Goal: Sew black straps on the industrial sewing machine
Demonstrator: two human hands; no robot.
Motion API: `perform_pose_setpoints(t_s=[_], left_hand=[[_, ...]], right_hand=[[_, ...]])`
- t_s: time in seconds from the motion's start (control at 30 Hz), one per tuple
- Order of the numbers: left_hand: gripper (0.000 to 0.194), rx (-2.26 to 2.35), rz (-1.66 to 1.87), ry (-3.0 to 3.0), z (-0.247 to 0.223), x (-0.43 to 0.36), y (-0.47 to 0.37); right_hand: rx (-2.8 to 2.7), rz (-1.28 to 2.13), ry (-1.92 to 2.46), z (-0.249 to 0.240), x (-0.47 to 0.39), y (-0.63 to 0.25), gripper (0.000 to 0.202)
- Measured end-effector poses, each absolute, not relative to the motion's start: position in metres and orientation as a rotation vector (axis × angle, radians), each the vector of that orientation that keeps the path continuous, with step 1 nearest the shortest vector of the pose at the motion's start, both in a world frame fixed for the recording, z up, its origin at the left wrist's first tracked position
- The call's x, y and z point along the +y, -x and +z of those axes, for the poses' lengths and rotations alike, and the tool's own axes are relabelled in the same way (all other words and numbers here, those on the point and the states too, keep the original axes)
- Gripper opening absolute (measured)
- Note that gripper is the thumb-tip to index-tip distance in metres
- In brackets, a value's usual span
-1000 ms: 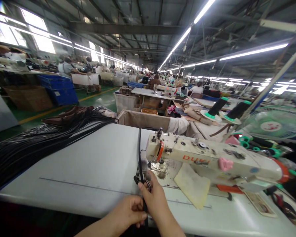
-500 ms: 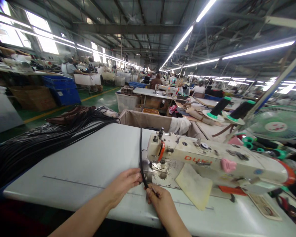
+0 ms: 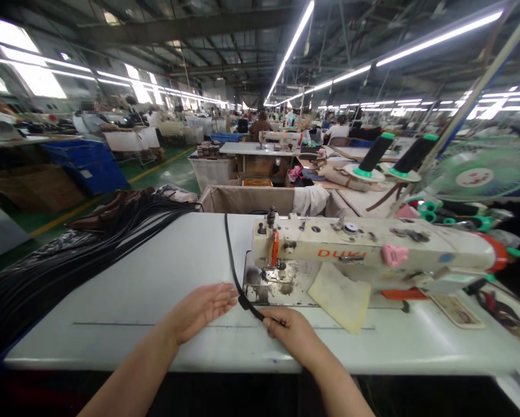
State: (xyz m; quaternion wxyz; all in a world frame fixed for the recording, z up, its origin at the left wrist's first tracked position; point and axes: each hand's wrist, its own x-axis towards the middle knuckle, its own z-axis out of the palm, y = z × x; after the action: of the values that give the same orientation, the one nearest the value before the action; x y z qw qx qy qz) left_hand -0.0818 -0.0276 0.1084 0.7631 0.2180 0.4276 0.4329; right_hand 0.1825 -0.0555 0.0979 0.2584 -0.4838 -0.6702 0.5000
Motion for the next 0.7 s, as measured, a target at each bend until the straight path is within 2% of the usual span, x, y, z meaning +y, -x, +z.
perform_pose_setpoints(t_s=[0.07,0.2,0.3,0.43,0.7], left_hand=[[0.026,0.838,0.926,-0.508,0.105,-0.032,0.069],[0.016,0.833,1.231,-0.408,0.103,-0.022,0.069],[0.009,0.879,1.459,-0.355,0.106,-0.009,0.097],[0.010,0.996,1.702,-0.317,0.112,-0.003,0.143],[0.014,1.229,1.843,-0.369,0.103,-0.009,0.172]], right_hand=[[-1.835,1.339,1.296,0.097,-0.056,-0.180,0.036],[-1.815,1.354,1.312,0.095,-0.058,-0.184,0.033],[-1.729,1.383,1.335,0.094,-0.059,-0.191,0.035],[-1.683,1.428,1.303,0.095,-0.055,-0.196,0.037],[-1.736,1.421,1.295,0.104,-0.045,-0.189,0.021]])
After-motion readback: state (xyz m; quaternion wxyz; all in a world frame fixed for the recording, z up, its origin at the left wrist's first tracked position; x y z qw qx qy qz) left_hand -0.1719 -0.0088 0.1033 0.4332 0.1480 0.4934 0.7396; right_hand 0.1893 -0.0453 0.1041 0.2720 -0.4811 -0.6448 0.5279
